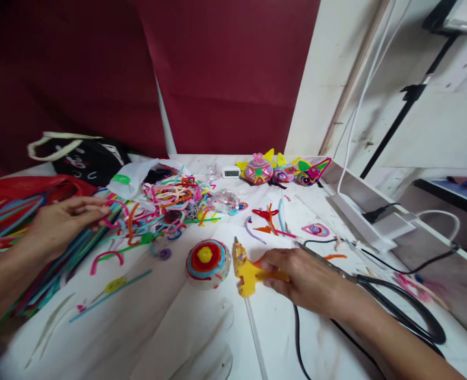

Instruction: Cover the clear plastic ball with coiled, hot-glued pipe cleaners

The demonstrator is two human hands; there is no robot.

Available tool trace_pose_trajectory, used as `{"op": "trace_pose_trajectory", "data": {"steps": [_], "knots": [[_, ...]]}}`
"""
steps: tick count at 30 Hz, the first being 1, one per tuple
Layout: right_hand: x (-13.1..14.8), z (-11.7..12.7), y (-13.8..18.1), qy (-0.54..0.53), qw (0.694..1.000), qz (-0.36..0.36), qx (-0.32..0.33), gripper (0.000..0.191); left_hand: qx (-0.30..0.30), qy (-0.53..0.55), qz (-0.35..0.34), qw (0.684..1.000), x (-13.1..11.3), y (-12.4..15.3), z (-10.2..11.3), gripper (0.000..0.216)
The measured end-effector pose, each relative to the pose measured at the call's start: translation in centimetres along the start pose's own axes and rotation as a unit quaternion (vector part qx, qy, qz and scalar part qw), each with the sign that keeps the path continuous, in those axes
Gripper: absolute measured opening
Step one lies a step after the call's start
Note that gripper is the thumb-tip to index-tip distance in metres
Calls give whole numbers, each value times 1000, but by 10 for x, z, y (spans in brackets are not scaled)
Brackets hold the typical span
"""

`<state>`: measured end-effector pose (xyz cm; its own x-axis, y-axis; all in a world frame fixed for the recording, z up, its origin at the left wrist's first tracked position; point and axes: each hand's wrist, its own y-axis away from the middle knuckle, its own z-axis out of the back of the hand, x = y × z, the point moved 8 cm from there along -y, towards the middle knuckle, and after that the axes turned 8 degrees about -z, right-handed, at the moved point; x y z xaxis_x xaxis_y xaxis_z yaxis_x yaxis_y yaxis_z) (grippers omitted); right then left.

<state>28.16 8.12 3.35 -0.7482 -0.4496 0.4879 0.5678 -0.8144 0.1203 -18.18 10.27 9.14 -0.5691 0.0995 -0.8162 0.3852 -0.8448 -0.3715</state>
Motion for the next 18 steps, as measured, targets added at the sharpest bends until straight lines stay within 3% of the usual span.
{"op": "trace_pose_trajectory", "data": {"steps": [8,14,16,18], "knots": [[23,23,-1,-36,999,28,-23,19,-79,127,13,989,-25,-3,-19,48],[81,54,-34,-89,989,104,-59,13,-90,143,-28,985,-44,-3,-35,45],[108,71,-36,-103,977,152,-109,14,-92,126,-45,987,-45,-3,-35,45],[132,92,-20,-161,947,214,-180,6,-89,90,-61,990,-41,-5,-32,46]]}}
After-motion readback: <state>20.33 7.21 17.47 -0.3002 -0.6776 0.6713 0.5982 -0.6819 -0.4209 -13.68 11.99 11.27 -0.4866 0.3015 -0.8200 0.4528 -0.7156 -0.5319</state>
